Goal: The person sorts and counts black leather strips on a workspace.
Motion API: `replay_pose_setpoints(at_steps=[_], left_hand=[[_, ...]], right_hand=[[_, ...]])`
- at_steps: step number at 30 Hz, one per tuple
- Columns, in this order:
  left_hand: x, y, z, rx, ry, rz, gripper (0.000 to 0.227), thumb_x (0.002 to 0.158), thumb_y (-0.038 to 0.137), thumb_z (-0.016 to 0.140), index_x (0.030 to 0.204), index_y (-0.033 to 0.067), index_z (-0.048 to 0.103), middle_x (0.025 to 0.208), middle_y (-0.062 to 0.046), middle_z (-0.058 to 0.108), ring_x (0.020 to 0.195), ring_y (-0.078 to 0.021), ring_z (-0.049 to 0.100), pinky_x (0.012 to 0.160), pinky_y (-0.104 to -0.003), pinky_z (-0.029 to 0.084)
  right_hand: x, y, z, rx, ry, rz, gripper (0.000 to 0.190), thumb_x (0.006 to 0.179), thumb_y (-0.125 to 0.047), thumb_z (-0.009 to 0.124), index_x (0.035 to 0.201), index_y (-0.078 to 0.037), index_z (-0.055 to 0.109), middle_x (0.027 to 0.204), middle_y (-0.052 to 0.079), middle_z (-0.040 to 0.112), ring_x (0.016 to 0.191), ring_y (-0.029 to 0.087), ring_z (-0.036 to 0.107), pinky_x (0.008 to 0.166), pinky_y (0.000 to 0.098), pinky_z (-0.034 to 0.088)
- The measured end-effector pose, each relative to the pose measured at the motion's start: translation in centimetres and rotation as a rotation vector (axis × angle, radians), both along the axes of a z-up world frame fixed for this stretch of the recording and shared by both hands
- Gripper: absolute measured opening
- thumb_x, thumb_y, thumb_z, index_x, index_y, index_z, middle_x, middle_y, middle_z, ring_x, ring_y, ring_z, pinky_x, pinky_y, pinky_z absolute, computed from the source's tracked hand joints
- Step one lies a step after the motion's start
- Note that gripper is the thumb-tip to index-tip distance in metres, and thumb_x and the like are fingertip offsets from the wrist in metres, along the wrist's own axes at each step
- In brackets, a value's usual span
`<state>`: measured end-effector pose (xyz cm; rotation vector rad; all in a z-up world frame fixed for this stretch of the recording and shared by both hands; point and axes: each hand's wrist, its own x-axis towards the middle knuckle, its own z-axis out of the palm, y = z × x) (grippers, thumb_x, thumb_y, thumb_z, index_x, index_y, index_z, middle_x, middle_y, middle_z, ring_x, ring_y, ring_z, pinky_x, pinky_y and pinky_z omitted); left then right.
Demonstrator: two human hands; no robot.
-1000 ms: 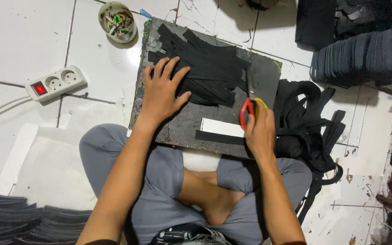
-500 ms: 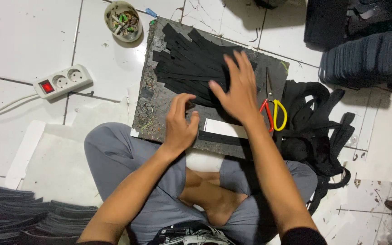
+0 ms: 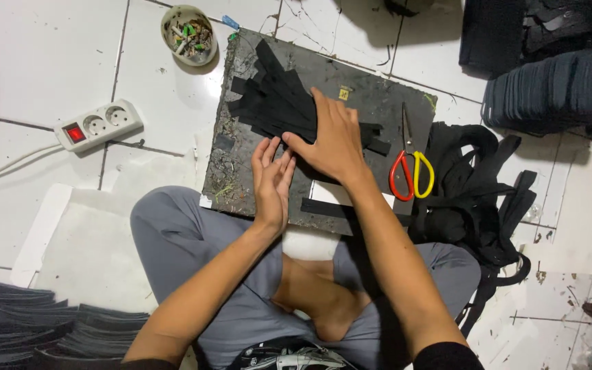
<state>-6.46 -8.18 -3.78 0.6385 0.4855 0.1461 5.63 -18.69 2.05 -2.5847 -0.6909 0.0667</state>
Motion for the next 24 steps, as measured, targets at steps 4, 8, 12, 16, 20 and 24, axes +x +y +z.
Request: replay_pose_setpoints(at_steps=[4,8,12,16,20,24], left_hand=[[0.2,-0.1,-1.3,-0.07,-0.033,0.007,0.061,0.104,0.023,0.043,0.158,0.0075,0.021,0.167,-0.016,0.024,0.153,-0.0318,0.033,0.125,-0.044,0.029],[0.3,0.2,-0.9,-0.169,-0.075,0.006,0.056,0.107,0.028,0.044,0.157,0.0069,0.031,0.163,-0.012,0.034,0.152,-0.0268,0.035,0.124,-0.044,0.029],[0.3,0.6,-0.9,-0.196,-0.094,-0.054,0.05,0.108,0.029,0.046,0.152,0.0059,0.041,0.155,-0.008,0.046,0.147,-0.0215,0.042,0.12,-0.041,0.032],[0.0,0.4,-0.6,-0.106,-0.038,-0.1,0.049,0.106,0.026,0.049,0.15,0.0054,0.042,0.151,-0.008,0.049,0.139,-0.0201,0.046,0.115,-0.04,0.035],[-0.2,0.6,-1.0,-0.05,-0.002,-0.118,0.051,0.104,0.024,0.051,0.15,0.0018,0.042,0.15,-0.013,0.049,0.139,-0.0237,0.047,0.116,-0.042,0.037],[-0.1,1.2,-0.6,-0.042,0.043,-0.134,0.053,0.103,0.024,0.051,0.149,0.0005,0.04,0.154,-0.018,0.047,0.145,-0.0283,0.046,0.118,-0.042,0.038]], right_hand=[[-0.6,0.8,0.5,-0.009,0.066,0.01,0.096,0.073,-0.045,0.083,0.147,0.003,0.046,0.123,0.023,0.063,0.115,0.039,0.057,0.097,0.0493,0.043],[-1.1,1.6,0.2,0.002,0.264,-0.039,0.083,0.067,-0.032,0.084,0.138,-0.003,0.054,0.117,0.025,0.067,0.109,0.044,0.063,0.091,0.0505,0.049],[-1.3,2.0,0.4,0.031,0.382,-0.156,0.053,0.068,-0.025,0.082,0.116,-0.004,0.07,0.101,0.024,0.073,0.097,0.044,0.07,0.083,0.05,0.055],[-2.9,1.4,1.7,0.111,0.397,-0.251,0.043,0.069,-0.023,0.081,0.108,-0.004,0.074,0.091,0.023,0.075,0.09,0.041,0.074,0.078,0.046,0.057],[-2.9,-0.8,1.3,0.299,0.452,-0.415,0.036,0.07,-0.016,0.078,0.102,0.0,0.073,0.086,0.015,0.075,0.079,0.026,0.074,0.07,0.0375,0.057],[-2.4,-4.1,0.9,0.606,0.582,-0.524,0.023,0.073,-0.007,0.074,0.094,0.003,0.071,0.084,0.002,0.071,0.072,0.012,0.065,0.065,0.0294,0.053]])
